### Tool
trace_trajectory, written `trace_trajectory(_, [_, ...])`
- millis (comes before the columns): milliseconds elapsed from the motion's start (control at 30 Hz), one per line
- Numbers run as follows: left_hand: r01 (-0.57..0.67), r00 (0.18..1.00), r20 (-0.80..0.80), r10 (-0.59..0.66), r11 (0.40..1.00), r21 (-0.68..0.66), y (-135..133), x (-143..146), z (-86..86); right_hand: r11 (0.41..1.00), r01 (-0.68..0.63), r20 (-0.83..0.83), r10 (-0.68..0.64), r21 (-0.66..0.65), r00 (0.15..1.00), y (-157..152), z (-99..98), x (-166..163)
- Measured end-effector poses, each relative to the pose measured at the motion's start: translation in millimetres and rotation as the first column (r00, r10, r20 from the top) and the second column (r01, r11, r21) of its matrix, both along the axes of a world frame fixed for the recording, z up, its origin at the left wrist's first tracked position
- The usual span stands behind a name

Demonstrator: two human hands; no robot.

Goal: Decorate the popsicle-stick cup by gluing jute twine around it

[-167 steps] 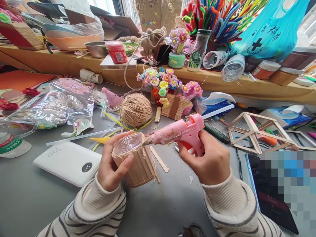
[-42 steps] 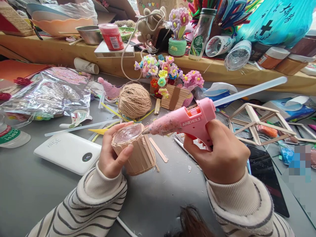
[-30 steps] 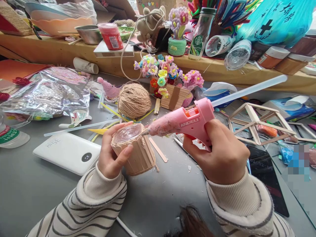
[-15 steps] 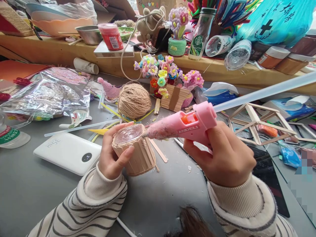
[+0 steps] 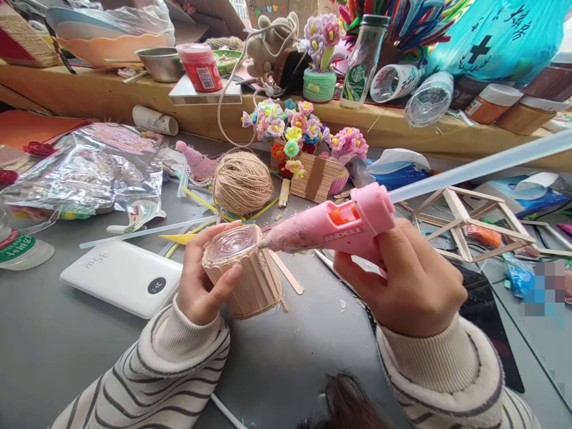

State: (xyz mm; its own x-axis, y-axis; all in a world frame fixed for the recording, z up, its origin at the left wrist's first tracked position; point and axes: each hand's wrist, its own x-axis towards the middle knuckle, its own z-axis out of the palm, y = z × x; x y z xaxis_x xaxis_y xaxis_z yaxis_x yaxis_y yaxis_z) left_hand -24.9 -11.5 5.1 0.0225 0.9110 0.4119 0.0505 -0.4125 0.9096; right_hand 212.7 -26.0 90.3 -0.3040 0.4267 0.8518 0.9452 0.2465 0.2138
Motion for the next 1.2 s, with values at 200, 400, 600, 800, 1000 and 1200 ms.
trace_trajectory(200, [0.017, 0.999, -0.043, -0.014, 0.999, 0.050, -1, -1, -1.1, 1.000, -0.003, -0.045, 0.002, -0.026, 0.999, -2, -8.9, 3])
trace_trajectory(400, [0.009, 0.999, -0.047, -0.007, 0.999, 0.044, 0, -1, -1.3, 0.999, 0.023, -0.031, -0.025, -0.049, 0.999, -2, -9.9, 5])
trace_trajectory(600, [0.017, 0.999, -0.031, -0.016, 0.999, 0.047, 0, -1, -1.8, 0.972, 0.125, -0.071, -0.141, -0.201, 0.987, -3, -10.3, 2])
trace_trajectory(800, [0.032, 0.999, -0.038, -0.030, 0.998, 0.053, 0, 0, -1.3, 0.960, 0.084, -0.229, -0.148, -0.267, 0.962, 4, -13.8, 6])
trace_trajectory(1000, [-0.112, 0.992, 0.056, 0.114, 0.993, -0.041, -5, 13, 7.2, 0.948, 0.044, -0.359, -0.161, -0.314, 0.919, 14, -12.9, 20])
trace_trajectory(1200, [-0.116, 0.991, 0.065, 0.119, 0.992, -0.049, -6, 16, 10.7, 0.922, 0.015, -0.467, -0.211, -0.388, 0.859, 36, -36.9, 39])
